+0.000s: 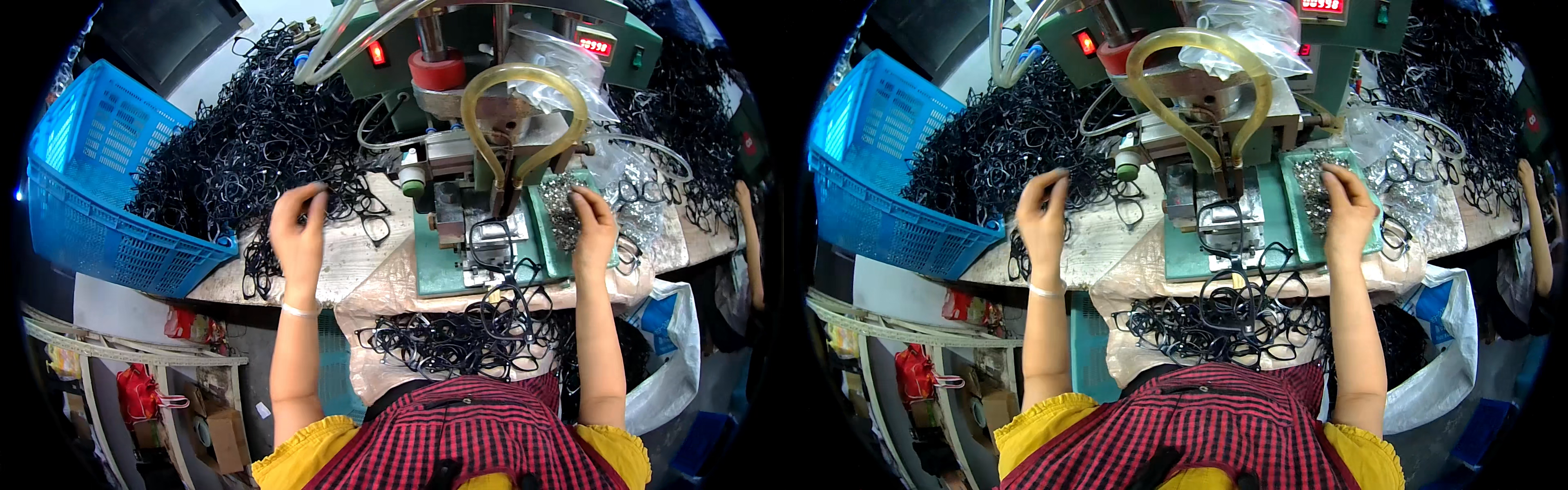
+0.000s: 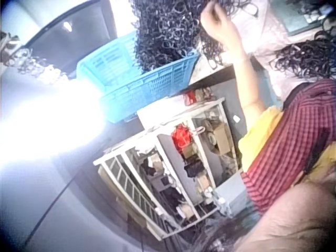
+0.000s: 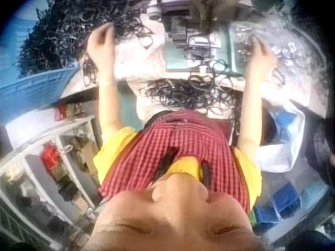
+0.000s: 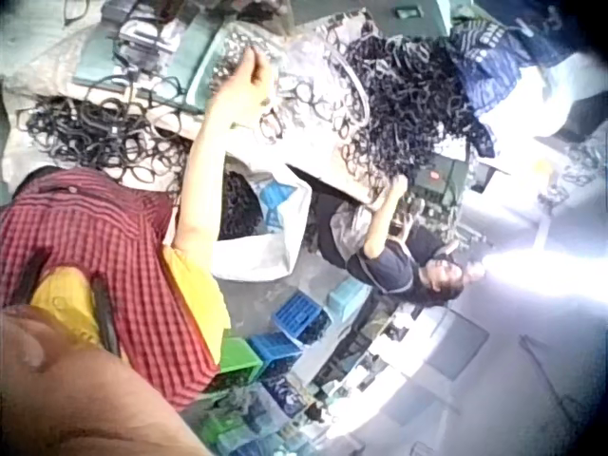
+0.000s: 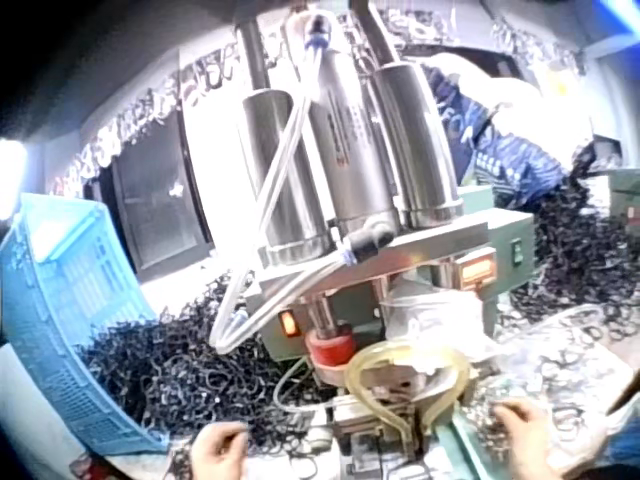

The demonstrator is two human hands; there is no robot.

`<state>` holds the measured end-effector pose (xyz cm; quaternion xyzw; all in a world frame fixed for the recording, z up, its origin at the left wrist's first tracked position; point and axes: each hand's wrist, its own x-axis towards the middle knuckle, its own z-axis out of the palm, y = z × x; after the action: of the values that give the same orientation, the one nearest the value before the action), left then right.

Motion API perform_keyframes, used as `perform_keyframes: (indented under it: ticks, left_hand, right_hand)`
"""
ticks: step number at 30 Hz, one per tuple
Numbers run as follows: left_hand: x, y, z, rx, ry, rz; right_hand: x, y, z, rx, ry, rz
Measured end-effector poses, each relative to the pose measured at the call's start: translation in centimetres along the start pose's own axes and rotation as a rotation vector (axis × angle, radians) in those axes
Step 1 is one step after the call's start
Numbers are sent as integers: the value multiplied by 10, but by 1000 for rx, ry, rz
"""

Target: The person repeatedly picks up black eyeglass frames and small metal components, places them into a green press machine, and operates the lever to attach the parts. Finished frames are placed into a blue basket on the left. The process is continuous and repetitive throughout the clip.

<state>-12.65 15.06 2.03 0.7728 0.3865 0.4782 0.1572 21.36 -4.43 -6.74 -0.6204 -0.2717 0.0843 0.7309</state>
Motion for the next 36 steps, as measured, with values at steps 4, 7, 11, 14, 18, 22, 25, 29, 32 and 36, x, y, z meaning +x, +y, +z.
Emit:
perform_keyframes:
  ticks: [4,7,11,14,18,22,25,29,32,36]
  left_hand:
    - [22,-25,64,584,-314,472]
    - [19,-75,119,903,-436,507]
    - [28,-137,145,804,-509,464]
    - [27,-135,144,853,-505,422]
    - [19,-146,130,938,-573,433]
    - [27,-124,130,711,-639,441]
    - [20,-98,109,363,-458,316]
    - [16,-94,88,-561,-226,-356]
    - [12,-64,75,-966,-156,-610]
    - [-23,-15,59,-1148,29,-488]
  right_hand:
    - [-4,-18,6,-111,-94,-3]
    - [-15,-16,-14,-257,-35,-14]
    - [-46,-17,-69,-468,36,-140]
    - [-62,-25,-82,-381,34,-56]
    - [-50,-76,-22,-296,-253,-194]
    - [-25,-79,38,-190,-328,-381]
    - [-36,-73,57,5,-274,-151]
    - [-41,-66,65,141,-240,-31]
    - [-45,-81,67,263,-269,87]
    - [-53,-98,76,430,-254,170]
